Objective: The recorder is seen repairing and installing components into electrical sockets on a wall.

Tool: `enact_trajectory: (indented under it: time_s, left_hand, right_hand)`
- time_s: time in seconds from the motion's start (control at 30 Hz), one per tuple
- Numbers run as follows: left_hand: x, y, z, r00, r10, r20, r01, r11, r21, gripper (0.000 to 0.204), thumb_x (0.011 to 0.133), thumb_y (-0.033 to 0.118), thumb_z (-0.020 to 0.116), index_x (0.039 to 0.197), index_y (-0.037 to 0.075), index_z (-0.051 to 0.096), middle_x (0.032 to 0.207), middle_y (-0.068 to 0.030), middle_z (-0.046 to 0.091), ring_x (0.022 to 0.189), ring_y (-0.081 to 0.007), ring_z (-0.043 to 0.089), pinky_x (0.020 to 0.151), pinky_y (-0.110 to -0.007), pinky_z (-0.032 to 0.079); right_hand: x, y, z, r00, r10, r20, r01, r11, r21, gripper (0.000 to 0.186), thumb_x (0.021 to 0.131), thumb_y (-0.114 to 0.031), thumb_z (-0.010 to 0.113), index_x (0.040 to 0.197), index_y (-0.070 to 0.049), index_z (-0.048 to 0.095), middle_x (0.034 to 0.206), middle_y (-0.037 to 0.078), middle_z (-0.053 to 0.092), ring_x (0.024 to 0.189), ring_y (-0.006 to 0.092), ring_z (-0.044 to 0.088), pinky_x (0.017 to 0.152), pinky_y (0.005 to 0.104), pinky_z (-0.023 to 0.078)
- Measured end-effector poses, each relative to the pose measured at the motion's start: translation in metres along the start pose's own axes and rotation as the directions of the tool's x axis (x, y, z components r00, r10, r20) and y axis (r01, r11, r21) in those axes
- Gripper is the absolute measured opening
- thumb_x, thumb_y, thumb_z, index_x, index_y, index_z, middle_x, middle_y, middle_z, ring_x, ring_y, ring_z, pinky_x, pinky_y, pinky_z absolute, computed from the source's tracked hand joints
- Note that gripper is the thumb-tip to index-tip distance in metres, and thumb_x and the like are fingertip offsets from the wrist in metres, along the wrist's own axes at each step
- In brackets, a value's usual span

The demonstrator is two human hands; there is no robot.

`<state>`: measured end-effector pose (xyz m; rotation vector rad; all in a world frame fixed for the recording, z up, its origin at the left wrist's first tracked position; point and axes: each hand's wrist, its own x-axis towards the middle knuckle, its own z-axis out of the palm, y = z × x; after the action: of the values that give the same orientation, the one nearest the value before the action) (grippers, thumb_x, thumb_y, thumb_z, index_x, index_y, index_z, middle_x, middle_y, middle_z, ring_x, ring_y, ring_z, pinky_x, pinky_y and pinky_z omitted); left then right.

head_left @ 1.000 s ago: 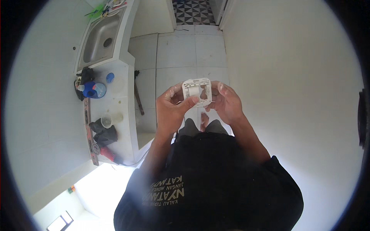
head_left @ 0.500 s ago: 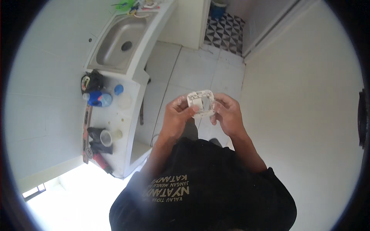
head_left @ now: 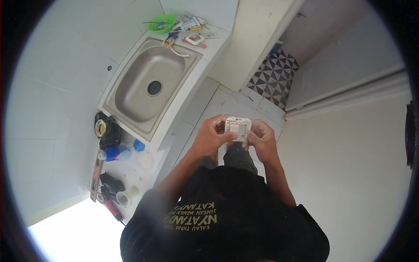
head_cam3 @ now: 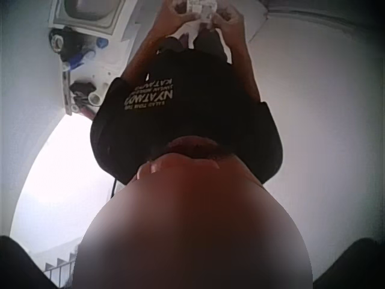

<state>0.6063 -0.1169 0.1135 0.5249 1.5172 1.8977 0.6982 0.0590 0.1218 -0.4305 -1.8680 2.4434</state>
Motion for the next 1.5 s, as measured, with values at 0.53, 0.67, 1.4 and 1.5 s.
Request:
enact_trajectory:
  time_s: [0.53,0.67,1.4,1.5]
  left_hand:
    - [0.128,0.014,-0.096,0.660,-0.083,-0.747,-0.319,0.869,-0.379,0.030,0.090,0.004,0.058,0.118,-0.005,0.053,0.108,-0.0149,0.064,0.097,-0.0249,0.065,0.089,-0.041,0.053]
    - [0.155,0.038,-0.104,0.596,-0.083,-0.799,-0.422,0.814,-0.399,0.028,0.092,0.006,0.053,0.118,-0.005,0.052,0.109,-0.0149,0.063,0.101,-0.0263,0.064,0.092,-0.044,0.051]
    - [0.298,0.060,-0.282,0.883,0.038,-0.469,-0.177,0.950,-0.257,0.052,0.077,0.013,0.040,0.124,-0.006,0.054,0.111,-0.0136,0.061,0.097,-0.0186,0.059,0.087,-0.030,0.046]
    - [0.329,0.056,-0.307,0.935,0.032,-0.354,0.001,0.996,0.092,0.063,0.080,0.016,0.044,0.138,-0.007,0.041,0.133,-0.0211,0.051,0.122,-0.0251,0.049,0.104,-0.030,0.035]
  right_hand:
    - [0.458,-0.015,0.019,0.936,-0.270,0.228,0.348,0.602,-0.719,0.025,0.085,-0.026,0.059,0.089,-0.002,0.068,0.084,0.021,0.067,0.081,0.0378,0.065,0.075,0.0436,0.051]
    - [0.561,-0.001,0.056,0.900,-0.355,0.255,0.399,0.428,-0.811,0.024,0.083,-0.023,0.060,0.091,-0.002,0.067,0.090,0.022,0.067,0.088,0.0380,0.065,0.079,0.0463,0.050]
    - [0.637,-0.003,0.094,0.842,-0.365,0.397,0.527,0.404,-0.748,0.029,0.078,-0.009,0.056,0.104,-0.008,0.070,0.094,0.017,0.067,0.080,0.0349,0.065,0.070,0.0430,0.053]
    - [0.648,-0.016,0.106,0.816,-0.107,0.568,0.573,0.279,-0.771,0.030,0.076,-0.013,0.061,0.104,-0.006,0.069,0.106,0.023,0.064,0.094,0.0416,0.062,0.084,0.0479,0.051]
